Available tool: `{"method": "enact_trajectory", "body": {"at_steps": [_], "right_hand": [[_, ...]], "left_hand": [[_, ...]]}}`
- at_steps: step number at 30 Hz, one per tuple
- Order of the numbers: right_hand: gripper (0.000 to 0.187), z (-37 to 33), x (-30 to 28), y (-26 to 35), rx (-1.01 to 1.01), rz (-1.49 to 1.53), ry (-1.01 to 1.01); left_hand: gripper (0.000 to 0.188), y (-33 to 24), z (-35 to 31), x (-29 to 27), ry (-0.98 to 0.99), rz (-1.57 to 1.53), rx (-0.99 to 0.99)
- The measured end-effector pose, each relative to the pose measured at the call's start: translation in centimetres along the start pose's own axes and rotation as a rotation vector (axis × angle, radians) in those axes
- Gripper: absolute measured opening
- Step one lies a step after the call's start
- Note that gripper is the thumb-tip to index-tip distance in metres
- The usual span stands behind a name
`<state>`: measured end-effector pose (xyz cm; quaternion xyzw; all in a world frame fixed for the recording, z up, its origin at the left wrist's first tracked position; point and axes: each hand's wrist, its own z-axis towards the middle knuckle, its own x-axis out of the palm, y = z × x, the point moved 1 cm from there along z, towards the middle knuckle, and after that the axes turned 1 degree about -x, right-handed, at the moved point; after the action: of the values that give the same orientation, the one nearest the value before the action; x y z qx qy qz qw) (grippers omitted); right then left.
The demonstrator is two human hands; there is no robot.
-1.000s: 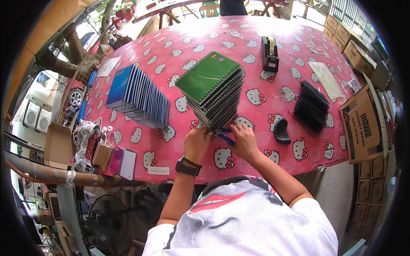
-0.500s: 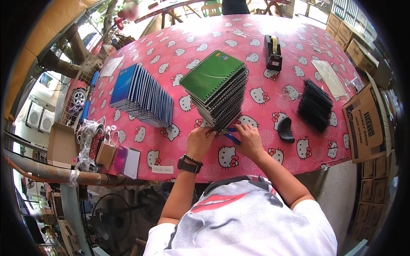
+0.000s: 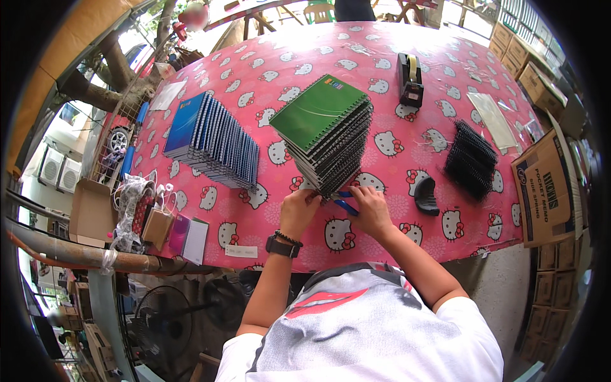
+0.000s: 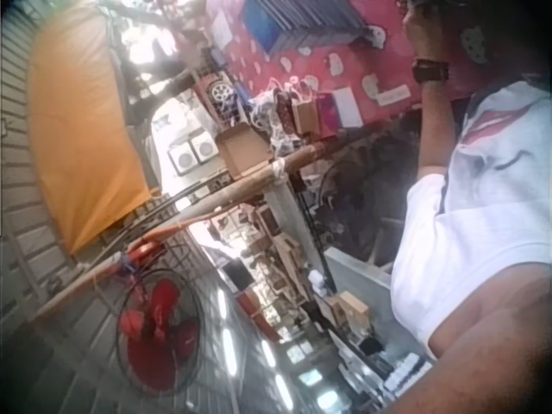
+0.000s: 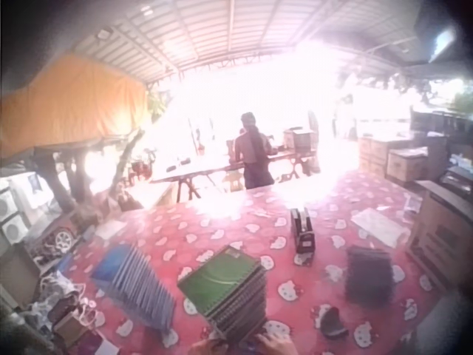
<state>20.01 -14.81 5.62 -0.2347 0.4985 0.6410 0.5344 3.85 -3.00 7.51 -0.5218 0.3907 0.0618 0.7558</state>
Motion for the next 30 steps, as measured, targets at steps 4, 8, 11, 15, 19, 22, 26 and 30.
{"method": "enact_trajectory", "body": {"at_steps": [4,8,11,15,19,22,26,30], "right_hand": [[0.042,0.4,0.3,-0.2,0.102,0.097,0.188],[0.042,0.4,0.0,-0.2,0.223,0.190,0.325],[0.044,-0.3,0.3,-0.9,0.111,0.123,0.179],[0.048,-0.3,0.4,-0.8,0.027,0.022,0.054],[0.045,0.0,1.1,-0.5,0.046,0.055,0.117],[0.043,0.1,1.4,-0.6,0.110,0.129,0.224],[0.042,-0.4,0.8,-1.3,0.168,0.166,0.267],[0.044,-0.6,0.6,-1.6,-0.011,0.031,0.044]], "left_hand": [[0.023,-0.5,0.1,0.0,0.022,0.050,0.019],[0.023,0.4,0.0,0.1,-0.024,-0.004,0.016],[0.024,0.7,0.0,0.4,-0.019,-0.111,-0.082],[0.027,-0.2,0.0,0.5,0.067,-0.108,-0.210],[0.030,0.7,0.1,1.0,0.054,-0.171,-0.175],[0.028,1.5,0.1,1.4,0.026,-0.178,-0.144],[0.025,2.2,-0.1,1.5,0.024,-0.369,-0.297],[0.024,2.2,-0.1,2.2,0.120,-0.501,-0.440]]}}
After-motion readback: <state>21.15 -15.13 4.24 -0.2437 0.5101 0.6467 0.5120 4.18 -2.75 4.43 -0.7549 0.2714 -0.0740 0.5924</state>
